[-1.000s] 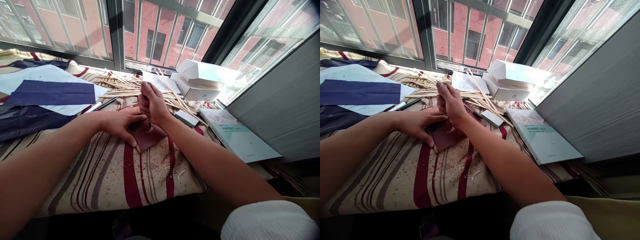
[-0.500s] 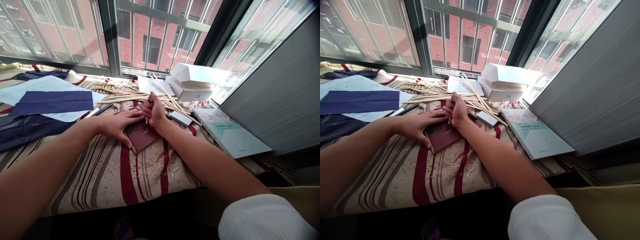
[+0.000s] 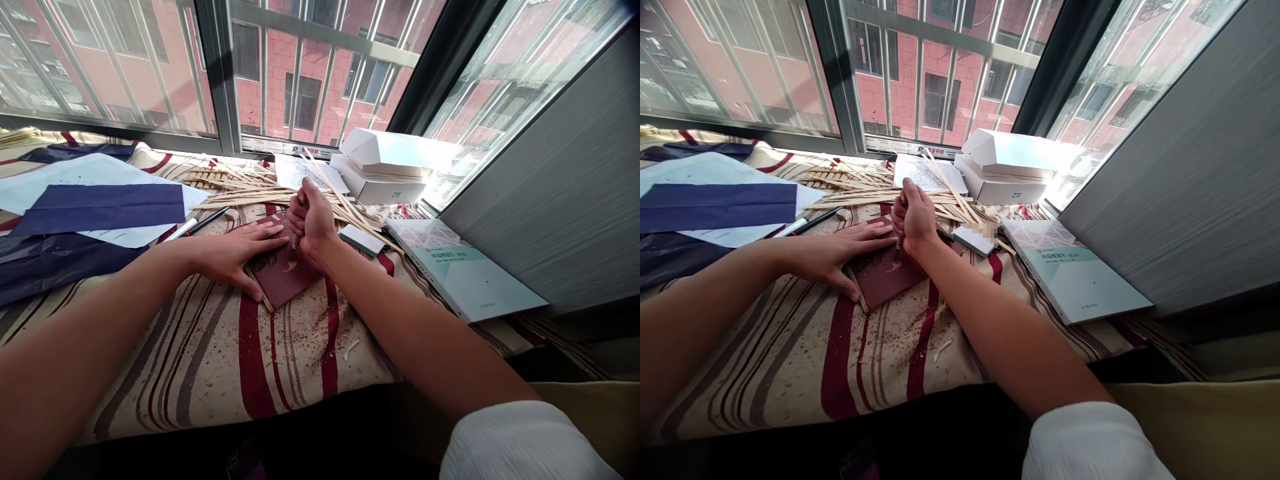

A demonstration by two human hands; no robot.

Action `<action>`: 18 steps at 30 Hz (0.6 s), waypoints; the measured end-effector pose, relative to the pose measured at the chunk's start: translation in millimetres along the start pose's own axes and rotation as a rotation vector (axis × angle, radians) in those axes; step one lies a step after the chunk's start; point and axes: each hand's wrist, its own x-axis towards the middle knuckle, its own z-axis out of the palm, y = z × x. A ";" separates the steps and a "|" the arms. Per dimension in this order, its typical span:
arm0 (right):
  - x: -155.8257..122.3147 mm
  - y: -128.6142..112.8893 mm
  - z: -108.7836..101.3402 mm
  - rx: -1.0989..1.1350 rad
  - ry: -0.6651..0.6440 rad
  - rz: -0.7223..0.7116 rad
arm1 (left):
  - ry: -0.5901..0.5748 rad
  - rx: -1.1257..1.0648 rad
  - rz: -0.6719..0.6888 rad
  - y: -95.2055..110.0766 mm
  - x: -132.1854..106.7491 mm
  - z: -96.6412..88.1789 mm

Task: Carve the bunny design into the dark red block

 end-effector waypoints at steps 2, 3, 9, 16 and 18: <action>-0.4 4.6 3.6 -0.024 0.024 -0.014 | -0.004 0.003 -0.005 -0.4 0.4 -0.1; -0.6 6.6 5.1 -0.035 0.039 -0.029 | -0.007 0.003 -0.007 -0.5 0.7 -0.2; 0.9 9.8 6.3 -0.094 0.109 -0.100 | -0.011 0.003 -0.001 -1.0 0.7 0.2; 10.6 18.4 -3.6 -0.180 0.181 -0.184 | -0.020 0.005 -0.025 0.9 1.5 0.2; 18.8 25.0 -10.5 -0.271 0.170 -0.257 | -0.026 0.006 -0.034 2.6 2.6 -0.1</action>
